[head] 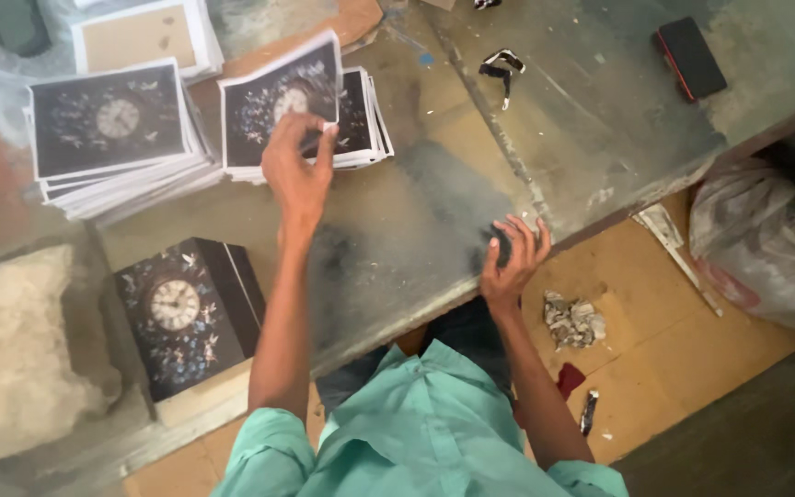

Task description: The person assembles notebooks by inserting a beige inner sheet into a black cover with a clock design, pressing the edges to secure them, and stacking the finished units. The person also handles stacks of covers and inner sheets, aligning and organizing them on the table.

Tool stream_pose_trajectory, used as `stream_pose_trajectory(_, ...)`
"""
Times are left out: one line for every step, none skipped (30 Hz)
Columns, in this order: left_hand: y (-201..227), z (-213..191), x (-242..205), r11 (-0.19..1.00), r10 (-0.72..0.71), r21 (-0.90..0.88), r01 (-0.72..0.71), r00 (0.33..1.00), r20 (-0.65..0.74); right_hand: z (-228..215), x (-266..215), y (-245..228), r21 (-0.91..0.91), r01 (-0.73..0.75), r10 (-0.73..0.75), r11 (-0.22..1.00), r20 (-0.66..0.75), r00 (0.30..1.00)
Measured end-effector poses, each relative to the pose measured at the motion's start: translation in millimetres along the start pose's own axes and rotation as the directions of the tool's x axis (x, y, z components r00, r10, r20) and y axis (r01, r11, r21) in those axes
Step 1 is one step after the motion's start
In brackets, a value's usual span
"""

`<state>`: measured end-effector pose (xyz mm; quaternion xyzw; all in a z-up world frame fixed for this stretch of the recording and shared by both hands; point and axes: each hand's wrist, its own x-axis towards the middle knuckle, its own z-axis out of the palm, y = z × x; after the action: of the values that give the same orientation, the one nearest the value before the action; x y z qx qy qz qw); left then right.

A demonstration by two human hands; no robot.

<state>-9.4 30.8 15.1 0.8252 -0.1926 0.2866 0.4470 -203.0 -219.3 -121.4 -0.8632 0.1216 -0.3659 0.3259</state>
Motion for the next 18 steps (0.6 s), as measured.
stream_pose_trajectory(8, -4, 2, 1.0, -0.018, -0.022, 0.018, 1.0, -0.014, -1, 0, 5, -0.005, 0.022, -0.022, 1.0, 0.007, 1.0)
stream_pose_trajectory(17, -9, 2, 0.998, -0.036, -0.044, 0.035, 0.999, -0.028, -5, -5, 8, -0.039, -0.004, 0.005, 0.999, 0.014, 1.0)
stream_pose_trajectory(24, -21, 3, 0.998, -0.056, -0.038, 0.053, 0.995, -0.081, -1, -1, 12, -0.041, 0.003, -0.002, 0.999, 0.036, 0.999)
stream_pose_trajectory(34, -27, 2, 0.998, 0.006, -0.064, -0.013, 0.995, -0.103, 1, 1, 13, -0.044, 0.012, -0.009, 0.999, 0.057, 0.998)
stream_pose_trajectory(44, -31, 0, 0.995, 0.07, -0.067, -0.078, 0.99, -0.123, 3, -1, 13, -0.023, 0.018, -0.017, 1.0, 0.024, 1.0)
stream_pose_trajectory(53, -35, -4, 0.989, -0.104, -0.113, 0.099, 0.994, -0.045, 5, -2, 11, 0.0, 0.022, -0.022, 1.0, -0.009, 1.0)
stream_pose_trajectory(60, -37, -11, 0.949, -0.268, -0.164, 0.27, 0.963, 0.034, 6, -1, 9, 0.31, -0.082, 0.102, 0.947, -0.048, 0.994)
stream_pose_trajectory(65, -37, -19, 0.917, -0.194, -0.354, 0.183, 0.981, 0.004, 13, 4, 5, 0.588, -0.179, 0.239, 0.789, -0.025, 0.971)
stream_pose_trajectory(72, -34, -29, 0.845, -0.123, -0.527, 0.096, 0.992, -0.016, 11, 8, 3, 0.726, -0.235, 0.183, 0.646, 0.152, 0.971)
stream_pose_trajectory(74, -29, -35, 0.82, -0.158, -0.55, 0.159, 0.986, 0.048, 11, 19, 4, 0.785, -0.333, 0.114, 0.523, 0.323, 0.94)
stream_pose_trajectory(77, -21, -49, 0.773, -0.199, -0.589, 0.236, 0.972, 0.127, 0, 22, 11, 0.765, -0.471, 0.048, 0.44, 0.503, 0.863)
stream_pose_trajectory(77, -16, -68, 0.624, -0.34, -0.67, 0.402, 0.912, 0.231, -11, 27, 19, 0.675, -0.619, -0.027, 0.401, 0.684, 0.729)
stream_pose_trajectory(77, -10, -78, 0.442, -0.417, -0.729, 0.523, 0.839, 0.349, -19, 36, 25, 0.567, -0.725, -0.097, 0.391, 0.809, 0.58)
stream_pose_trajectory(79, -8, -93, 0.347, -0.456, -0.739, 0.577, 0.793, 0.405, -30, 38, 30, 0.474, -0.771, -0.133, 0.425, 0.875, 0.465)
stream_pose_trajectory(78, -8, -102, 0.254, -0.477, -0.739, 0.624, 0.746, 0.465, -38, 37, 32, 0.404, -0.792, -0.15, 0.458, 0.913, 0.38)
stream_pose_trajectory(73, -12, -106, 0.188, -0.515, -0.724, 0.664, 0.694, 0.503, -48, 40, 33, 0.346, -0.793, -0.164, 0.502, 0.938, 0.305)
stream_pose_trajectory(68, -17, -115, 0.104, -0.553, -0.704, 0.703, 0.629, 0.547, -53, 44, 32, 0.302, -0.781, -0.137, 0.547, 0.952, 0.272)
stream_pose_trajectory(65, -22, -121, 0.018, -0.581, -0.679, 0.734, 0.56, 0.59, -54, 58, 29, 0.207, -0.747, -0.053, 0.632, 0.973, 0.224)
